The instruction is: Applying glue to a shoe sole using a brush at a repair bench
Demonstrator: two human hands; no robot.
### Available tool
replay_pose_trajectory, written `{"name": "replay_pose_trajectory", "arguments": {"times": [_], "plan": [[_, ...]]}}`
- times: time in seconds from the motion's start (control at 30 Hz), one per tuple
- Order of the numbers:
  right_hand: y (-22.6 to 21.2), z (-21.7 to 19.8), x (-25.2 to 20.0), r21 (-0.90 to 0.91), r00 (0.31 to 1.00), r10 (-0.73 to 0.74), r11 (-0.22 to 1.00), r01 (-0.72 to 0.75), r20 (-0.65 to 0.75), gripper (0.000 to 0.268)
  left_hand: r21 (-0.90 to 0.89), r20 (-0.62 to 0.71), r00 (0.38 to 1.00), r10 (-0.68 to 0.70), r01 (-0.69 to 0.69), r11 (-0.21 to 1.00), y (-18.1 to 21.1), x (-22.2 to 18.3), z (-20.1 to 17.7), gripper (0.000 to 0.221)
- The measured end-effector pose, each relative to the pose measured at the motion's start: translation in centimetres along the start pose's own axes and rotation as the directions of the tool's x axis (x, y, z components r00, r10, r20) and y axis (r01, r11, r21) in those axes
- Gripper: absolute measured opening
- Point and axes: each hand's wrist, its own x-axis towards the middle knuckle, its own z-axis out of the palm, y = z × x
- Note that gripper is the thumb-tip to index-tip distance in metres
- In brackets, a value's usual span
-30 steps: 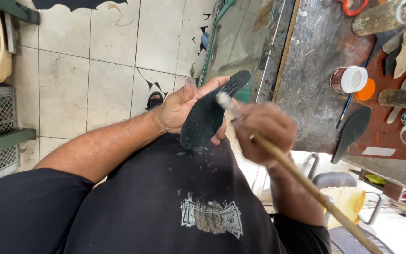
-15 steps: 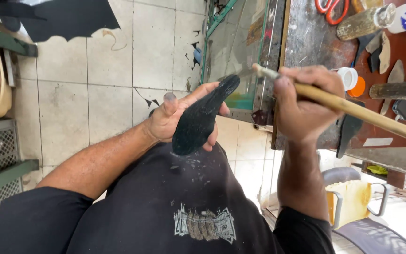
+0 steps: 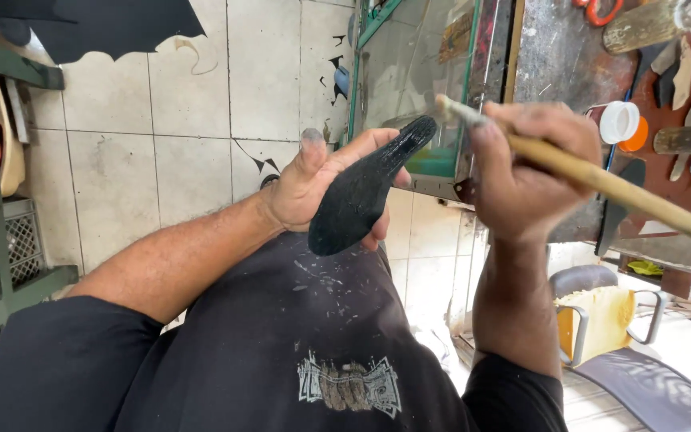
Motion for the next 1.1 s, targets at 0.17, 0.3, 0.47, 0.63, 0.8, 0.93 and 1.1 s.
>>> {"name": "replay_pose_trajectory", "arguments": {"times": [0.17,0.3,0.47,0.63,0.8,0.93,1.1], "plan": [[-1.3,-1.1,0.5,0.053,0.993,0.106,0.993,-0.109,0.053,0.021,0.016,0.085,0.995,0.049,-0.051,0.999,-0.2,-0.3,0.2,0.125],[0.3,-3.1,0.6,0.289,0.985,-0.083,0.957,0.037,0.151,0.010,0.011,0.100,0.992,0.082,-0.084,0.996,-0.7,0.2,0.7,0.126],[0.7,-5.4,1.1,0.350,0.975,-0.021,0.935,-0.060,0.221,0.016,0.083,0.072,0.991,0.110,-0.116,0.990,-1.3,1.4,1.2,0.127],[0.0,-5.4,0.0,0.511,0.934,-0.124,0.857,-0.070,0.336,0.014,0.096,0.062,0.988,0.140,-0.146,0.985,-2.3,2.6,2.7,0.129],[-0.3,-6.4,-0.6,0.408,0.931,-0.174,0.913,0.030,0.321,0.013,0.108,0.043,0.989,0.138,-0.142,0.984,-3.8,3.4,3.2,0.130],[0.3,-8.7,-0.9,0.391,0.944,-0.161,0.920,0.036,0.290,0.013,0.109,0.016,0.986,0.165,-0.166,0.980,-4.5,4.1,3.8,0.132],[0.9,-9.8,-2.0,0.417,0.916,-0.264,0.901,0.122,0.303,0.011,0.071,-0.001,0.988,0.157,-0.157,0.985,-6.2,4.5,4.3,0.124]]}}
